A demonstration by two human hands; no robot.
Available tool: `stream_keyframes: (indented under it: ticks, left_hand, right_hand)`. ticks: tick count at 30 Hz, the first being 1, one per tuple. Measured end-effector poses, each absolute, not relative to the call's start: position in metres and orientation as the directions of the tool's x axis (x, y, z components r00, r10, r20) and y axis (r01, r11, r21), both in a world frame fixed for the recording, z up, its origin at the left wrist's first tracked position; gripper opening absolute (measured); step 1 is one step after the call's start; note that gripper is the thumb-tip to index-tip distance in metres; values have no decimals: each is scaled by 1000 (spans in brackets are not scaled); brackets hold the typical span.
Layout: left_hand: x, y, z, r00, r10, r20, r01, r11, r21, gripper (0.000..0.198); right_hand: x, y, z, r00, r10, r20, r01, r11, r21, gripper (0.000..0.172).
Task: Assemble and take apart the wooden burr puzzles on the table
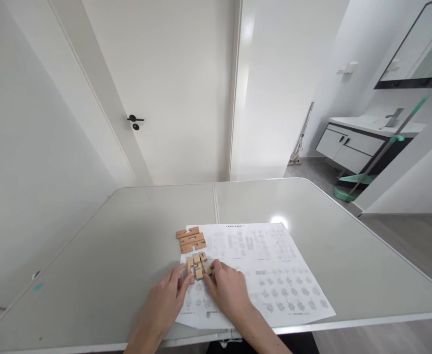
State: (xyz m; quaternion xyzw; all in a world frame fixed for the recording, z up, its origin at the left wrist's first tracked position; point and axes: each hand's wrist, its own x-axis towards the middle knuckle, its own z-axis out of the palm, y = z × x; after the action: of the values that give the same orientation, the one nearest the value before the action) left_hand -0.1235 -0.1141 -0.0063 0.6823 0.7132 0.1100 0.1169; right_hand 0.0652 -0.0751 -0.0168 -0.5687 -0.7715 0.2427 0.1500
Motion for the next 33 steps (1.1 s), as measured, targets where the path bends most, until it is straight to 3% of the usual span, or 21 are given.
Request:
stream_keyframes:
  ticks: [6,12,17,21,26,33]
  left_hand:
    - [-112,-106,-15,-106,980,167,917,31,399,45]
    - [-83,-88,-35,-146,957,252,922,39,386,63]
    - [-101,-81,-34,-5,978,209,888,-92,451,54]
    - [-124,-79,-31,121,971,208,875,-203,439,56]
    - [-139,-82,-41,-38,965,260,877,-93,472,64]
    - [-149,-85,-49,-182,964,195,790,25,612,66]
  right_hand:
    - [113,-86,-11,-506,861,51,553,369,-747,22]
    - [187,-97,-26,-372,928,-15,420,154,-894,32]
    - [223,-94,-43,-163,986,-34,357,27,-934,52]
    - [227,-85,-47,-17,1000,-22,283,-16,-959,51]
    - [226,-80,-48,-55,998,-30,325,-11,-946,44]
    - [222,-81,-51,14,999,-48,420,-50,-906,53]
